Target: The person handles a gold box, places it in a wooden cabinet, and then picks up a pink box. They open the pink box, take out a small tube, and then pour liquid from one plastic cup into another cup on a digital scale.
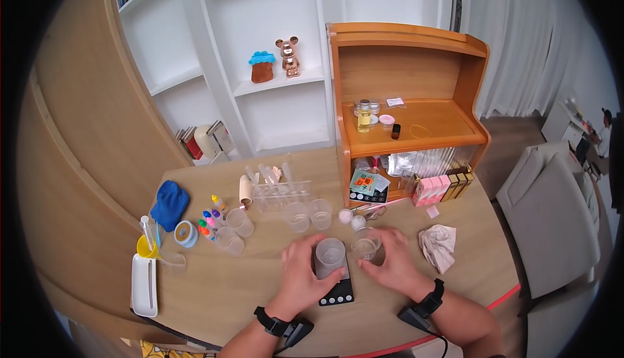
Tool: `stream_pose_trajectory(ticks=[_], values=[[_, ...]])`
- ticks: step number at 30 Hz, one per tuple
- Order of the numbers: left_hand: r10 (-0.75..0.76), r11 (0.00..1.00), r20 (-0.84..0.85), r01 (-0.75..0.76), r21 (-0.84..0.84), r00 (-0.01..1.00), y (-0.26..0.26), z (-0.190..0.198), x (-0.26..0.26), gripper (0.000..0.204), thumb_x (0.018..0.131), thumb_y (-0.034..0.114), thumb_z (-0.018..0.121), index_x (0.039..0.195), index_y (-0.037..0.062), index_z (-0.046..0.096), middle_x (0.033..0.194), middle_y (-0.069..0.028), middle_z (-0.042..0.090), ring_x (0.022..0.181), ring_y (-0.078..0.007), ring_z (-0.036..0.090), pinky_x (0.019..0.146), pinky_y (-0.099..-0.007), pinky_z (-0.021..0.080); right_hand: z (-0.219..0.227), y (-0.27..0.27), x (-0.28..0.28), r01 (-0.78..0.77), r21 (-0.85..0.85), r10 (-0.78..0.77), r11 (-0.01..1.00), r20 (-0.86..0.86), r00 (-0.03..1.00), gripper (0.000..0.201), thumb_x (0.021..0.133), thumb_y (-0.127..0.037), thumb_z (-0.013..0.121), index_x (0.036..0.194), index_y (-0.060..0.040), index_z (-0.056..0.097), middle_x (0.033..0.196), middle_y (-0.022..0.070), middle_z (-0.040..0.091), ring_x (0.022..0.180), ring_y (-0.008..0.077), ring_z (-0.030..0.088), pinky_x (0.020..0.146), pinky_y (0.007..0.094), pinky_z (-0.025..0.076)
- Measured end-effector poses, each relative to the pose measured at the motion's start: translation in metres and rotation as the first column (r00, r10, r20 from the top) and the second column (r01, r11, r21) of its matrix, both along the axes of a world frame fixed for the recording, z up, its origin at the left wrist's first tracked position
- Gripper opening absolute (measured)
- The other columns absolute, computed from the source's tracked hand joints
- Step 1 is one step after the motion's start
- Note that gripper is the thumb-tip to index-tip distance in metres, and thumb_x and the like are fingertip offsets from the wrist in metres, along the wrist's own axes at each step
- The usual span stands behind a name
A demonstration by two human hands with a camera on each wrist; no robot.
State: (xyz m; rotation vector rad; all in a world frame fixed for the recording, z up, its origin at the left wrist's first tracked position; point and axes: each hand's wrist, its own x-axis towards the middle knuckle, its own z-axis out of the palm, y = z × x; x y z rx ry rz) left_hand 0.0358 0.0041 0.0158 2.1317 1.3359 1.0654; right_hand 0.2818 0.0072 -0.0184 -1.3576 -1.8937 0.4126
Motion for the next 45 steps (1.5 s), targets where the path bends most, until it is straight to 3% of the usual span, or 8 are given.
stream_pose_trajectory(ticks=[7,11,18,20,31,37,43,45], values=[[0.046,0.999,0.015,-0.046,0.017,0.999,0.0,-0.006,-0.001,0.075,0.077,0.021,0.093,0.141,0.0058,0.058,0.134,-0.0155,0.064,0.128,-0.0358,0.056,0.113,-0.0476,0.039,0.003,0.0,-0.001,0.03,-0.038,-0.029,0.999,0.031,0.999,0.062,0.08,-0.029,0.092,0.127,-0.0082,0.058,0.126,0.0177,0.063,0.13,0.0409,0.055,0.112,0.0531,0.04],[-0.021,0.997,-0.019,0.022,0.067,1.0,0.002,-0.004,-0.004,0.076,0.077,0.021,0.091,0.143,0.0046,0.057,0.136,-0.0155,0.064,0.128,-0.0369,0.056,0.114,-0.0491,0.038,0.002,0.001,0.0,0.012,0.005,-0.012,1.0,0.049,0.999,0.062,0.08,-0.024,0.09,0.13,-0.0078,0.057,0.129,0.0179,0.063,0.13,0.0407,0.055,0.112,0.0518,0.041],[0.04,0.989,0.005,-0.04,0.143,0.999,0.003,-0.009,0.002,0.083,0.076,0.022,0.091,0.147,0.0052,0.053,0.137,-0.0153,0.064,0.13,-0.0373,0.056,0.115,-0.0493,0.037,0.01,-0.002,-0.001,-0.005,-0.017,0.005,1.0,0.031,1.0,0.073,0.08,-0.02,0.086,0.144,-0.0076,0.054,0.138,0.0163,0.063,0.135,0.0399,0.053,0.116,0.0525,0.038],[0.033,0.999,-0.011,-0.033,0.016,0.999,0.002,-0.01,0.0,0.085,0.076,0.023,0.092,0.148,0.0044,0.051,0.138,-0.015,0.064,0.132,-0.0372,0.055,0.115,-0.049,0.037,0.004,0.0,0.001,-0.002,-0.011,0.002,1.0,0.039,0.999,0.073,0.08,-0.021,0.086,0.145,-0.0076,0.055,0.137,0.0161,0.063,0.135,0.0396,0.053,0.117,0.0524,0.038],[0.009,0.993,0.063,-0.016,0.116,0.998,0.003,-0.011,0.003,0.085,0.078,0.026,0.092,0.149,0.0043,0.05,0.131,-0.0131,0.066,0.127,-0.0363,0.058,0.113,-0.049,0.037,0.005,-0.001,0.002,0.016,-0.011,-0.015,1.0,0.087,0.996,0.073,0.081,-0.026,0.09,0.142,-0.0054,0.056,0.134,0.017,0.064,0.135,0.0395,0.053,0.117,0.052,0.038],[0.043,0.997,0.041,-0.045,0.07,0.998,0.003,-0.014,0.002,0.079,0.08,0.022,0.092,0.146,0.0034,0.054,0.132,-0.0132,0.067,0.127,-0.0334,0.058,0.114,-0.0473,0.038,0.006,0.001,0.0,0.011,0.003,-0.011,1.0,-0.035,0.999,0.064,0.08,-0.017,0.089,0.136,-0.0058,0.06,0.131,0.0178,0.065,0.125,0.0391,0.062,0.108,0.0489,0.048],[0.042,0.995,0.052,-0.046,0.084,0.998,0.002,-0.014,0.002,0.07,0.081,0.022,0.091,0.141,0.0052,0.059,0.129,-0.0124,0.068,0.125,-0.0343,0.059,0.112,-0.0468,0.039,0.022,-0.002,-0.006,-0.046,0.17,0.053,0.984,-0.032,0.998,0.065,0.08,-0.011,0.087,0.138,-0.0031,0.06,0.129,0.0186,0.065,0.121,0.0388,0.064,0.106,0.047,0.051],[0.042,0.994,0.055,-0.047,0.096,0.998,0.002,-0.014,0.002,0.068,0.081,0.023,0.091,0.14,0.0057,0.06,0.128,-0.0122,0.068,0.124,-0.0347,0.059,0.112,-0.047,0.04,0.022,-0.003,-0.008,-0.043,0.21,0.05,0.977,-0.031,0.998,0.073,0.077,-0.012,0.088,0.143,-0.0022,0.057,0.134,0.0187,0.066,0.125,0.0404,0.062,0.11,0.0501,0.046]])
